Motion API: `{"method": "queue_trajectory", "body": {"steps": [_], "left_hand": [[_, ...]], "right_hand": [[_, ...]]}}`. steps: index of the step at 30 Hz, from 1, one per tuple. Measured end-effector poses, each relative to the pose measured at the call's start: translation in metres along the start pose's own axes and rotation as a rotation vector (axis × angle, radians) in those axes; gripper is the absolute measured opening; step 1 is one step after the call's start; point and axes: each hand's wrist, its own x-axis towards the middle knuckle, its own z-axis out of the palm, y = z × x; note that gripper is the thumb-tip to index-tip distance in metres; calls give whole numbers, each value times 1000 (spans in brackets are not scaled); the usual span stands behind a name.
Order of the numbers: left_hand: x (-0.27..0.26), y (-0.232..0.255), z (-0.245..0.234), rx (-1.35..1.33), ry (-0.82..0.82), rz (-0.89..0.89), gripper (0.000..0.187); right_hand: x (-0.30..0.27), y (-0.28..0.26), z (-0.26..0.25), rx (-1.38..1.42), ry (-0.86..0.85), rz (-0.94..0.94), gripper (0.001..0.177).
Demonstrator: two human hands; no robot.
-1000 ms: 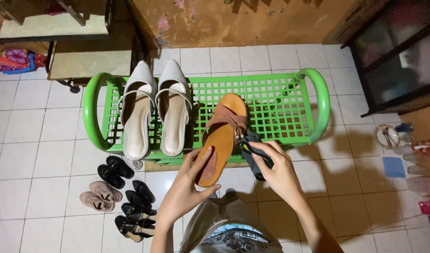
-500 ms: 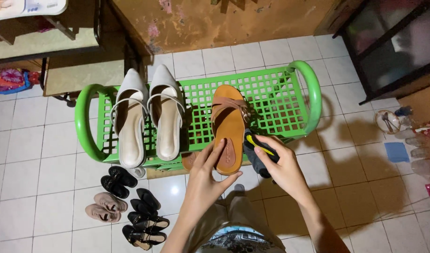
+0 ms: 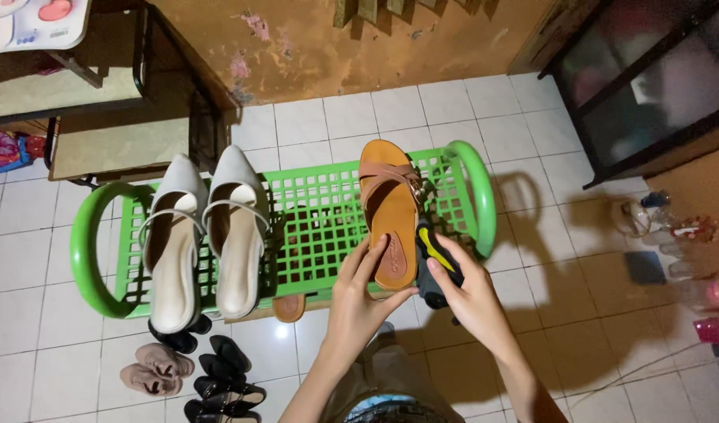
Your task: Cleaning and organizing various pairs of shoes on a rack and the floor using a cloth.
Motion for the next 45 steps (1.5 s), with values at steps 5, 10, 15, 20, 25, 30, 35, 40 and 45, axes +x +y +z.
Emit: {"method": "queue_trajectory", "body": {"steps": [5,10,15,20,25,30,35,40,45], "left_hand": [[5,1,12,1,-18,-23,91],[6,1,17,3,-40,-61,91],[5,3,15,-22,-69,-97,90],[4,5,14,-51,-69,-95,87],[0,11,16,-60,-41,-60,87],[-10,19,15,-72,-45,-69,83],[-24,18,5,-75,-34,-65,82],[-48,9,-21,-88,-27,-67,77],[-75,0,-52,-122,-25,-55,63]], "right_hand": [[7,22,-7,7,-31,-60,51],[12,11,-14,26,-88,59,53],[12,17,-13,124,-118,-44,48],[10,20,-14,41,-104,-73,45],[0,22,-13,74,-61,-88,44],[-18,19,-17,91,-1,-80,39],[-27,46,-13,116,70,-39,42],[-44,52,-2,187,191,-13,43],[-70,40,19,409,214,4,37]]}}
